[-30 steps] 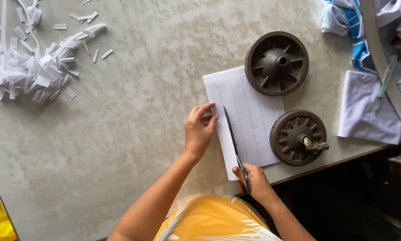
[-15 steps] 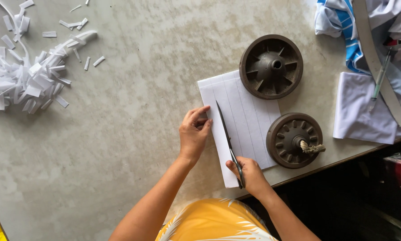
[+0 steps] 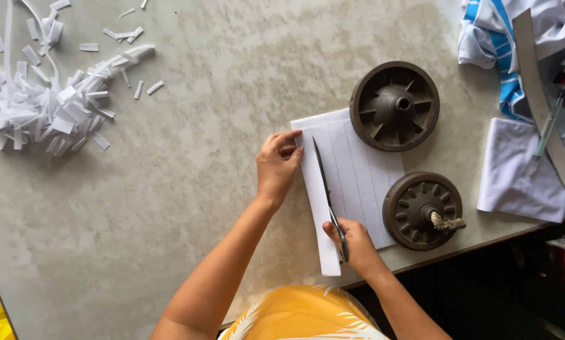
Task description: The person uses scissors to cut a long white sheet of paper into small rectangular pieces on a table. The cut pieces are dropped onto the table surface, and the remaining paper is repositioned for further cutting. Two metal weights are used to hold the paper in place during the process.
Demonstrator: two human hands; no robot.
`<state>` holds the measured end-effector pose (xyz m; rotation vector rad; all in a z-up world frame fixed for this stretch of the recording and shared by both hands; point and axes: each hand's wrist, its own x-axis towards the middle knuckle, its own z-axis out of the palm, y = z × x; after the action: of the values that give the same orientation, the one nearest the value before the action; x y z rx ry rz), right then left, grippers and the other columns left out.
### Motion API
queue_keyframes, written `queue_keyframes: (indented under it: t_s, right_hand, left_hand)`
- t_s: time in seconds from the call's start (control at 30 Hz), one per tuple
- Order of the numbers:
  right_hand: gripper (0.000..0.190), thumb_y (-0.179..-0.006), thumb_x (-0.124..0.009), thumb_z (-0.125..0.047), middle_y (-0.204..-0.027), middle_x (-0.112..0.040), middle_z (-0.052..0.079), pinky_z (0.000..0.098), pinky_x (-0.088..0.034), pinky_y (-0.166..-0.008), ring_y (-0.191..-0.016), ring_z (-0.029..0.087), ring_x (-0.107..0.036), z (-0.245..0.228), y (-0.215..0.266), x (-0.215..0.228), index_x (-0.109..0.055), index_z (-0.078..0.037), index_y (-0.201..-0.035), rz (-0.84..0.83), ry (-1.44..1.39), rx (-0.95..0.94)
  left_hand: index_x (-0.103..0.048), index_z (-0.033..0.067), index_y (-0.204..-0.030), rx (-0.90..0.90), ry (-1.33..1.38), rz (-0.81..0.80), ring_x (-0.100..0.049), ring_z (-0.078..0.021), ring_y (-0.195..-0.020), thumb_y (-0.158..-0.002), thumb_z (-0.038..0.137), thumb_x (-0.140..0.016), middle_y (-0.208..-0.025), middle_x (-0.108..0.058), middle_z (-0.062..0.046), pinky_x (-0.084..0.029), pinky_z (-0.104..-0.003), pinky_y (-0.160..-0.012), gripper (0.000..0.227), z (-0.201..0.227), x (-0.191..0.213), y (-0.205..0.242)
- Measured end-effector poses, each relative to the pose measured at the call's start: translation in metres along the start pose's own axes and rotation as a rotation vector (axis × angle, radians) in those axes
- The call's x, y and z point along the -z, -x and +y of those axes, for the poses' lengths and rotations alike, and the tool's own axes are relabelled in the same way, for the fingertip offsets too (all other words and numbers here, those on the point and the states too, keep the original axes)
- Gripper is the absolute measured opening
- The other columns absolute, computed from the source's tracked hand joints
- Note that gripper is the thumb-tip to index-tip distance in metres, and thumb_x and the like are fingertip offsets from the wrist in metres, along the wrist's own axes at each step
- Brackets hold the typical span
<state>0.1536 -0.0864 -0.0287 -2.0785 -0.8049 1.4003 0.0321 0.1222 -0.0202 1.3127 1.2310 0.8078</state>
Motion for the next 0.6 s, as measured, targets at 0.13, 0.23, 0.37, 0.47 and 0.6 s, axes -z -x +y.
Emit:
queue_keyframes:
  t_s: [0.13, 0.23, 0.37, 0.47, 0.6]
  right_hand:
    - [0.055, -0.093, -0.071, -0.052, -0.046, -0.054, 0.007, 0.0316, -0.048, -0.061, -0.057, 0.017, -0.054, -0.010, -0.006, 0.004, -0.061, -0.010, -0.059, 0.006, 0.005, -0.004]
    - [0.056, -0.092, -0.072, -0.054, -0.046, -0.055, 0.007, 0.0317, -0.048, -0.061, -0.057, 0.017, -0.053, -0.022, -0.010, 0.008, -0.061, -0.010, -0.059, -0.006, 0.004, -0.008]
    - [0.055, -0.095, -0.070, -0.052, -0.048, -0.053, 0.003, 0.0296, -0.047, -0.061, -0.058, 0.016, -0.052, -0.029, -0.026, 0.008, -0.061, -0.011, -0.059, -0.011, -0.021, 0.011]
    - [0.056, -0.095, -0.069, -0.054, -0.048, -0.053, 0.003, 0.0297, -0.046, -0.062, -0.059, 0.016, -0.051, -0.030, -0.035, 0.009, -0.060, -0.012, -0.059, -0.005, -0.017, 0.024]
    - [0.057, -0.096, -0.069, -0.054, -0.048, -0.053, 0.002, 0.0288, -0.047, -0.062, -0.059, 0.015, -0.051, -0.034, -0.038, 0.008, -0.060, -0.013, -0.058, 0.002, -0.008, 0.028]
  left_hand:
    - [-0.076, 0.0158, -0.121, 0.021, 0.003, -0.010, -0.078, -0.0247, -0.089, -0.087, 0.000, -0.074, -0.113, -0.066, -0.009, -0.065, -0.030, -0.076, 0.038, 0.006, 0.003, 0.000]
    - [-0.076, 0.0159, -0.122, 0.048, 0.019, -0.007, -0.077, -0.0211, -0.088, -0.088, -0.001, -0.073, -0.113, -0.065, -0.008, -0.064, -0.028, -0.076, 0.038, 0.006, 0.002, 0.004]
    - [-0.076, 0.0159, -0.124, 0.049, 0.036, -0.019, -0.077, -0.0227, -0.089, -0.088, -0.001, -0.073, -0.116, -0.065, -0.008, -0.064, -0.029, -0.076, 0.040, 0.005, 0.003, 0.002]
    - [-0.076, 0.0156, -0.124, 0.044, 0.034, -0.018, -0.077, -0.0235, -0.089, -0.088, -0.001, -0.073, -0.115, -0.065, -0.009, -0.065, -0.030, -0.076, 0.040, 0.006, 0.002, 0.001]
    - [-0.075, 0.0157, -0.123, 0.045, 0.035, -0.018, -0.077, -0.0236, -0.090, -0.088, 0.000, -0.073, -0.115, -0.066, -0.008, -0.065, -0.030, -0.076, 0.039, 0.005, 0.001, 0.001]
